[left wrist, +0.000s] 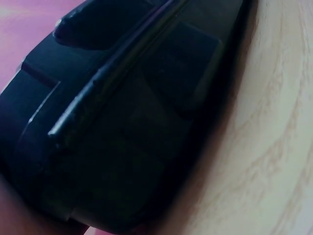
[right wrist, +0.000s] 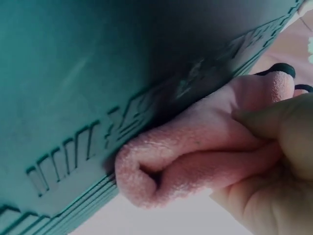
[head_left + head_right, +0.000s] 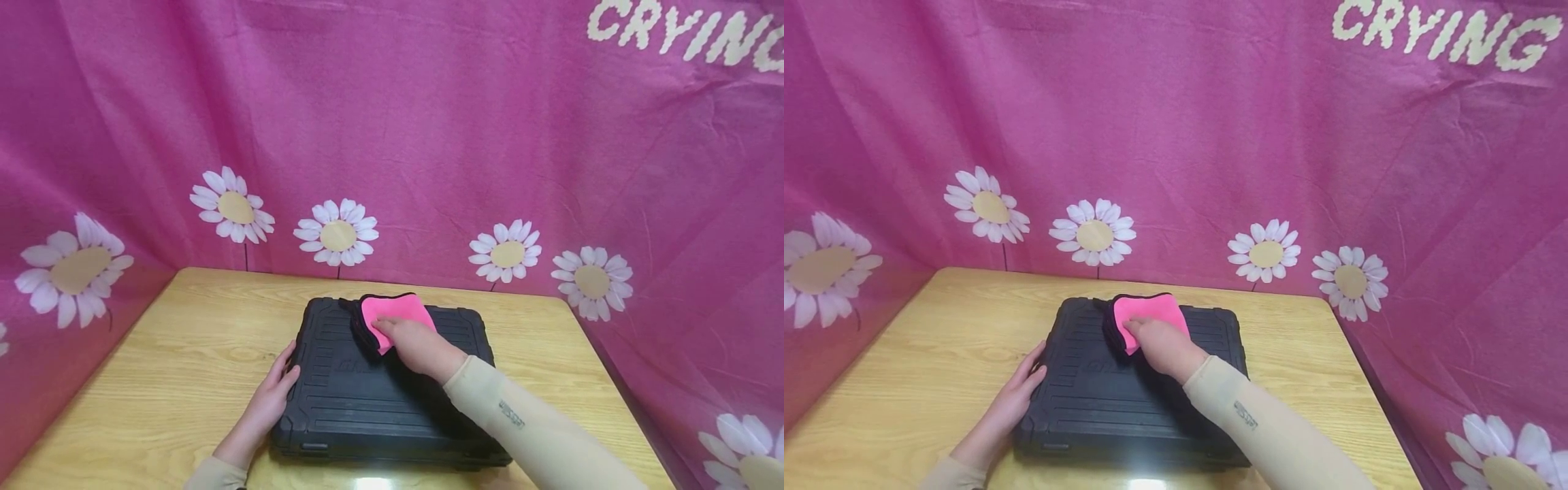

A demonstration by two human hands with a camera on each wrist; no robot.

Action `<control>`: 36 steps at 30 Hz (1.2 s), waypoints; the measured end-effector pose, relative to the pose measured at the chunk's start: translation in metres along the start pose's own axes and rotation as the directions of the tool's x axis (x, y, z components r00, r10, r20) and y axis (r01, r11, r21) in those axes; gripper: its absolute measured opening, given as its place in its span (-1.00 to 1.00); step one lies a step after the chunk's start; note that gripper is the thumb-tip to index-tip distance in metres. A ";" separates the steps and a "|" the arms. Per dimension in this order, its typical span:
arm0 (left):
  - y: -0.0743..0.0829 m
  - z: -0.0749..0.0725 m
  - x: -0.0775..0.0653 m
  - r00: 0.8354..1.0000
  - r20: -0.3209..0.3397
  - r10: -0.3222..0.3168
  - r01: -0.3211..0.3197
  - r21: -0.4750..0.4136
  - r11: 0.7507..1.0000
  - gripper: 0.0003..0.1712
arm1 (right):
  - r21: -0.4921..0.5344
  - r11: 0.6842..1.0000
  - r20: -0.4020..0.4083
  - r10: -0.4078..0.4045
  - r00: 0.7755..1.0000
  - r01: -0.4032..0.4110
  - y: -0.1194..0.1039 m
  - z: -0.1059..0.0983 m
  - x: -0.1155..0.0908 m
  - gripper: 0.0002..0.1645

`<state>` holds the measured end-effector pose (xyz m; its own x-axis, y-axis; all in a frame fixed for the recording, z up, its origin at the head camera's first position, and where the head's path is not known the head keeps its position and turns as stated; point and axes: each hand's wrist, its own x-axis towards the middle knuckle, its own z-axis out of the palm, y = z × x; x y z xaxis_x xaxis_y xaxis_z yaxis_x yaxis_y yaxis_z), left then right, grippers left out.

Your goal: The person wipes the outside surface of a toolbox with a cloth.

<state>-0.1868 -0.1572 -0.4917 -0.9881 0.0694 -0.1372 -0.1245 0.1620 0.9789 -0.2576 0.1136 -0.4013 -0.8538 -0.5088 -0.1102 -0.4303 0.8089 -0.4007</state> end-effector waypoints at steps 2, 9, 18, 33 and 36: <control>0.000 0.000 0.000 1.000 -0.001 0.007 -0.007 -0.005 1.000 -0.30 | -0.086 0.996 0.009 -0.032 0.999 0.033 -0.004 0.000 -0.005 -0.43; 0.001 0.001 0.001 1.000 -0.004 -0.008 0.008 -0.009 1.000 -0.31 | -0.341 0.928 0.020 -0.153 0.988 0.150 -0.014 0.007 -0.030 -0.39; 0.001 0.002 0.001 1.000 0.002 -0.009 0.009 -0.010 1.000 -0.30 | -0.505 0.822 0.069 -0.267 0.961 0.264 -0.032 0.021 -0.074 -0.34; 0.000 -0.001 -0.001 1.000 0.014 0.012 -0.011 -0.017 1.000 -0.30 | -0.601 0.734 0.148 -0.287 0.946 0.317 -0.054 0.041 -0.123 -0.21; 0.000 0.001 0.000 1.000 0.016 0.021 -0.021 -0.027 0.999 -0.31 | -0.531 0.784 0.181 -0.266 0.947 0.322 -0.052 0.042 -0.128 -0.18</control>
<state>-0.1862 -0.1567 -0.4917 -0.9889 0.0889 -0.1188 -0.1063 0.1341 0.9852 -0.1140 0.1243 -0.4044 -0.6409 -0.7502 -0.1627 -0.7676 0.6269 0.1333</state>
